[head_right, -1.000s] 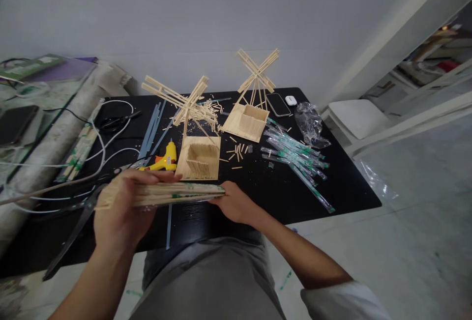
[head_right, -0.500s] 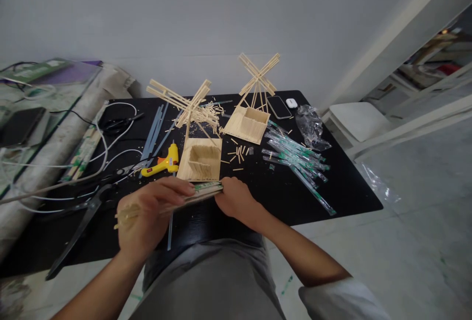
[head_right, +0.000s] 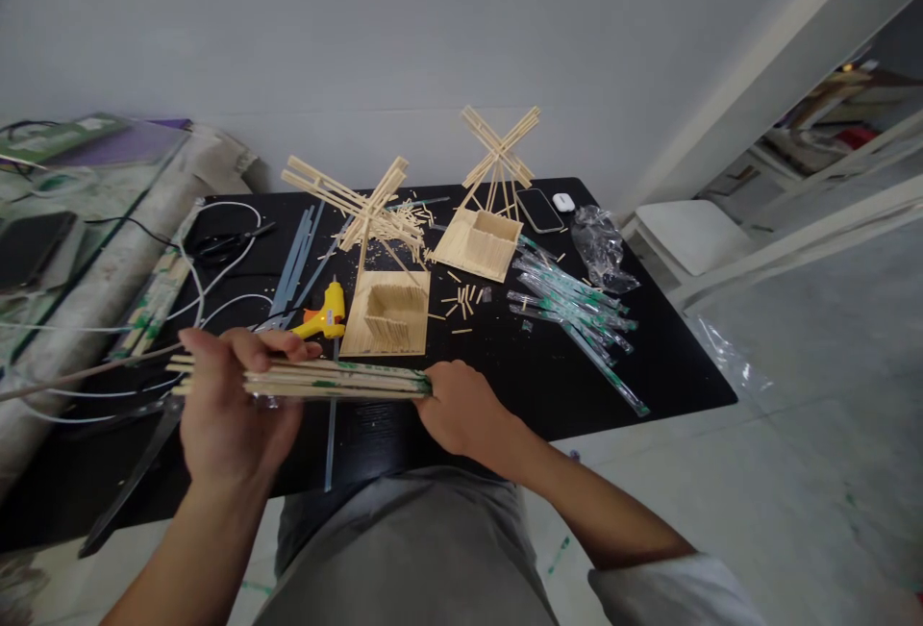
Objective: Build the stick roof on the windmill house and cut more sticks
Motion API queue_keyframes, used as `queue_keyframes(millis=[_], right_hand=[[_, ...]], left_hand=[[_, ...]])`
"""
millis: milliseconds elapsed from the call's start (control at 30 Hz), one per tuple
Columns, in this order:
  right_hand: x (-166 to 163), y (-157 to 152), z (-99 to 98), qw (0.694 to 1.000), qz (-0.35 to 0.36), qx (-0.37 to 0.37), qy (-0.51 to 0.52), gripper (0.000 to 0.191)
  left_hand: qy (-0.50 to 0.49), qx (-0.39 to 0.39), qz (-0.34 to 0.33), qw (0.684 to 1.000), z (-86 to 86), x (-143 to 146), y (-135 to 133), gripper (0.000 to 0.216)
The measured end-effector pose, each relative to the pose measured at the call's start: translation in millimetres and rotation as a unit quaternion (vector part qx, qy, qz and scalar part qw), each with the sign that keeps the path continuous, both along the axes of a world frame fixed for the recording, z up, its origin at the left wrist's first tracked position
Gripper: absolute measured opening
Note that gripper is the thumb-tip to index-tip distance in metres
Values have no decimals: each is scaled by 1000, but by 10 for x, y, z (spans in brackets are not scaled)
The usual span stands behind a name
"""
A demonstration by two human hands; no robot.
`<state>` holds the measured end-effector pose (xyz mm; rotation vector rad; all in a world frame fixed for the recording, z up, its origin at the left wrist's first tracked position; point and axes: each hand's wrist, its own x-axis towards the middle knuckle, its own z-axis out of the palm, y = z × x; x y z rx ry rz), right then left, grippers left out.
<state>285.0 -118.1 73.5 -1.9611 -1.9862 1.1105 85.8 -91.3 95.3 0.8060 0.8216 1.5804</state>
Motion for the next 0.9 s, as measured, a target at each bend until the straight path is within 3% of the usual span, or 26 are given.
queue_keyframes(millis=[267,900], right_hand=[[-1,-105,-27,999,-6,-42,31,30],[43,-142,-93,998,-12,-56,34,29]], left_hand=[[-75,-127,-5,989,-217,-112,250,57],[-70,-161,14,984,-376,-86,253,59]])
